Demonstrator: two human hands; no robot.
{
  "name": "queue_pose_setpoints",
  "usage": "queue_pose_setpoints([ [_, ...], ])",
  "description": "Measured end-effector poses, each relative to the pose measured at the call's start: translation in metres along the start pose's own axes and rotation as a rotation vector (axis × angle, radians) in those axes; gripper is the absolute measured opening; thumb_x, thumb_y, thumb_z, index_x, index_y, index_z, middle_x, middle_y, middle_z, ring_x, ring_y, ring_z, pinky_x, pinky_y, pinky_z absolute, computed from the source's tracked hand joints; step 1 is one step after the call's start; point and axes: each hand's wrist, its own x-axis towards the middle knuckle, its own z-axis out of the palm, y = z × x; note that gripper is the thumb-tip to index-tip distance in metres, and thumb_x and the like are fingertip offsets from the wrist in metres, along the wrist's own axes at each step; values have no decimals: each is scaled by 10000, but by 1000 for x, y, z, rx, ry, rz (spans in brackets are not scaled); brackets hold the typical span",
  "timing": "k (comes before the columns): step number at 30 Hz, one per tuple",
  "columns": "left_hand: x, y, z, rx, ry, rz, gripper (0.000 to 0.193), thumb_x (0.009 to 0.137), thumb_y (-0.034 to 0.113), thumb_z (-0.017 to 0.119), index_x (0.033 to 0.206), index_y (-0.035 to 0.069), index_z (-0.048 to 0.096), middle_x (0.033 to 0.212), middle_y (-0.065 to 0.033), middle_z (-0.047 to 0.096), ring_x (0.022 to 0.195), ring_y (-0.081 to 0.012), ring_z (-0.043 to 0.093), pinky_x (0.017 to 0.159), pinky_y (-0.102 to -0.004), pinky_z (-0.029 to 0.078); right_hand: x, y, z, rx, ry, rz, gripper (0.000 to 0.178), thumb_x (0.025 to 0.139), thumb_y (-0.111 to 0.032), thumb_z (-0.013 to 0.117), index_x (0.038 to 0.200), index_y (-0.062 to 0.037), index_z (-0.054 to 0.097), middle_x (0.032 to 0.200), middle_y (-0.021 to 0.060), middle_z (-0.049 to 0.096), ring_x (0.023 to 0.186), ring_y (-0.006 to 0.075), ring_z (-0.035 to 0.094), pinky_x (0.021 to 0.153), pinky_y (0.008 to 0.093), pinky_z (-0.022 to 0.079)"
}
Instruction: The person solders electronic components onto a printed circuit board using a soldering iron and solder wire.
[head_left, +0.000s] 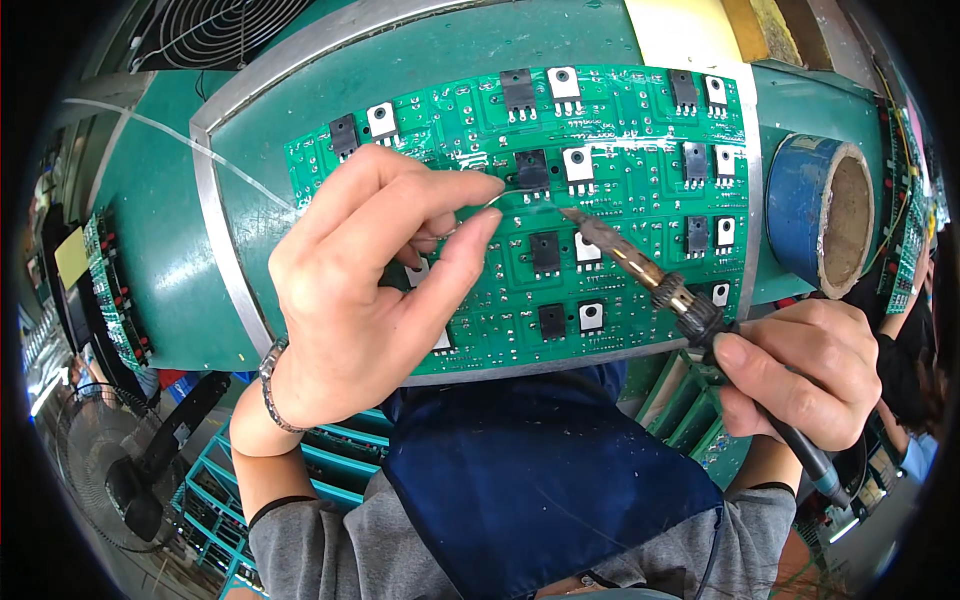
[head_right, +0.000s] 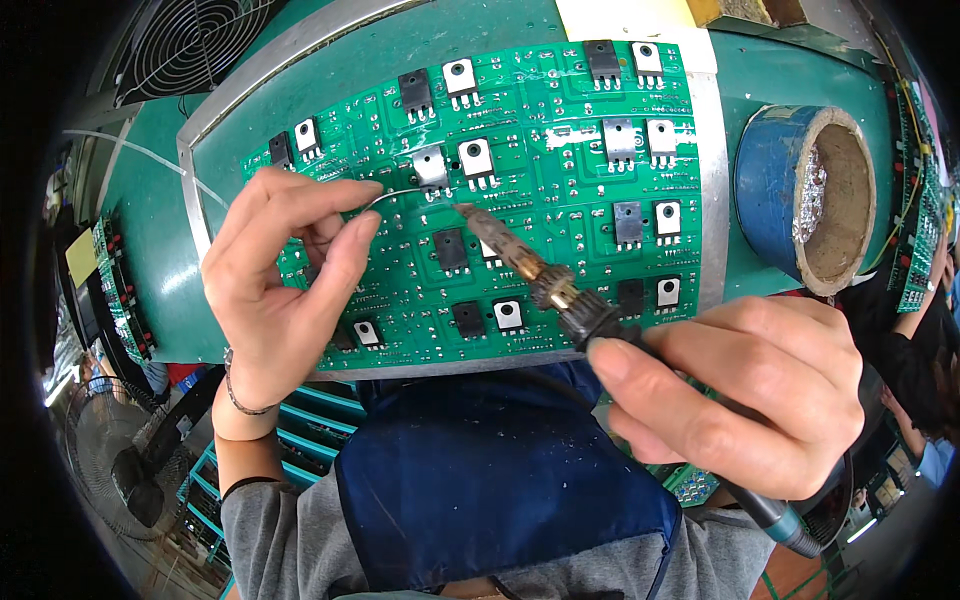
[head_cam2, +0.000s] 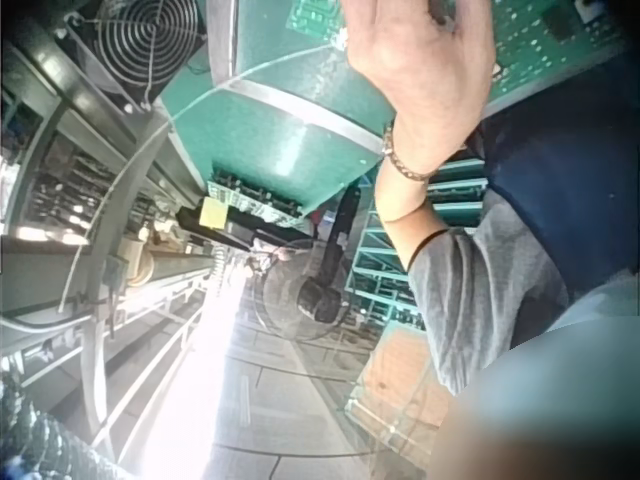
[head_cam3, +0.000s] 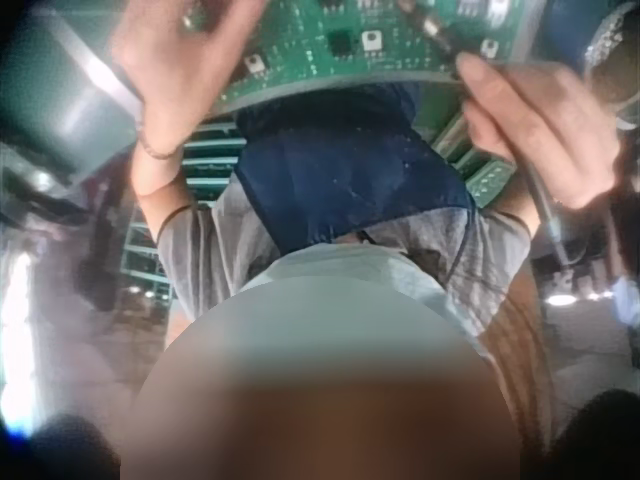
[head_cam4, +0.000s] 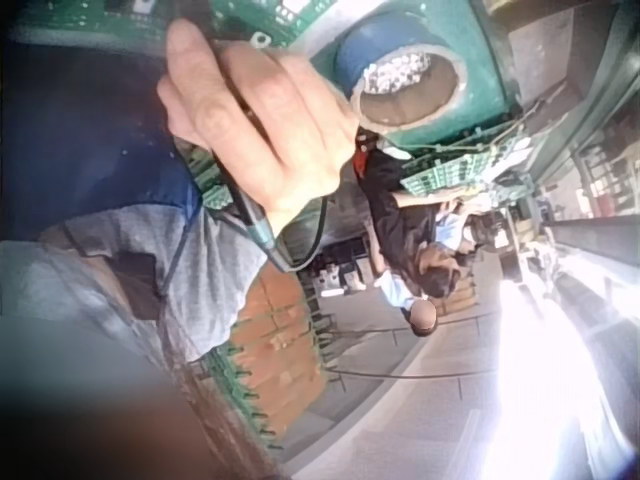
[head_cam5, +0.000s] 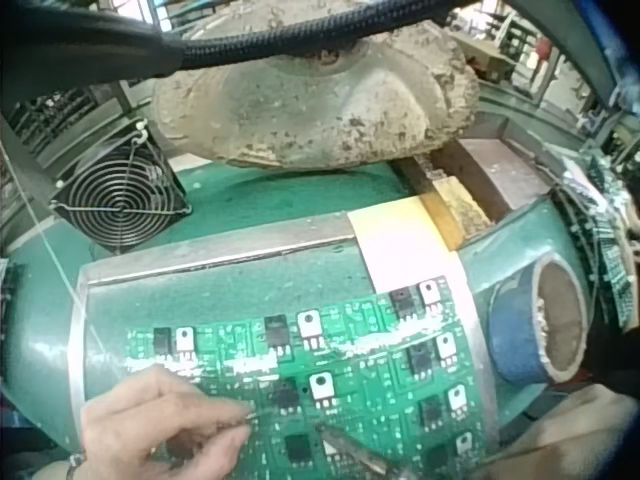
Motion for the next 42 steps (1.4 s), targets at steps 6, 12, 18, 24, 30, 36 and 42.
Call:
queue_pose_setpoints([
  [6, 4, 6, 10, 55, -13, 76, 234, 778, -49, 783, 990, 46, 756, 838, -7, 591, 637, -46, 496, 523, -195, 394, -6, -3, -4, -23, 5, 79, 288, 788, -193, 813, 1003, -11, 751, 795, 59, 628, 584, 152, 615, 452, 251, 499],
  [12, 7, 5, 20, 61, -15, 106, 227, 779, -32, 792, 988, 52, 758, 830, -9, 585, 614, -50, 476, 503, -205, 378, -6, 1, -4, -17, -6, 54, 285, 773, -171, 817, 993, 0, 755, 783, 56, 614, 570, 150, 604, 445, 250, 497],
  [18, 8, 3, 26, 36, -8, 114, 219, 779, -25, 795, 981, 52, 761, 823, -13, 583, 605, -62, 494, 500, -216, 398, -5, 5, -3, -16, -27, 64, 284, 765, -167, 814, 984, 5, 757, 777, 58, 608, 577, 149, 608, 432, 245, 491],
  [24, 8, 0, 30, 22, -19, 128, 224, 780, -20, 795, 989, 52, 762, 825, -24, 591, 605, -76, 524, 501, -222, 419, -6, 8, -1, -26, -14, 20, 360, 851, -324, 763, 902, 32, 741, 697, 95, 629, 523, 196, 616, 414, 251, 469],
  [30, 8, -1, 32, 15, -15, 144, 231, 782, -24, 790, 999, 51, 763, 828, -28, 591, 608, -78, 530, 503, -222, 424, -6, 7, -2, -19, -11, 22, 360, 848, -323, 765, 908, 31, 742, 698, 96, 631, 525, 196, 618, 415, 252, 469],
  [36, 6, 4, 16, -36, -43, 19, 241, 781, -67, 758, 1000, 32, 753, 869, -33, 586, 645, -76, 522, 551, -211, 428, -6, 9, 3, -29, -9, 26, 338, 853, -303, 765, 894, 31, 739, 695, 95, 631, 523, 196, 618, 415, 252, 473],
  [42, 20, 1, -5, -20, -34, 36, 203, 816, -78, 723, 1002, 2, 744, 862, -43, 604, 686, -76, 527, 590, -210, 423, -4, -1, -25, -24, -114, 42, 306, 819, -206, 798, 1048, -14, 734, 836, 71, 632, 618, 167, 623, 474, 253, 502],
])
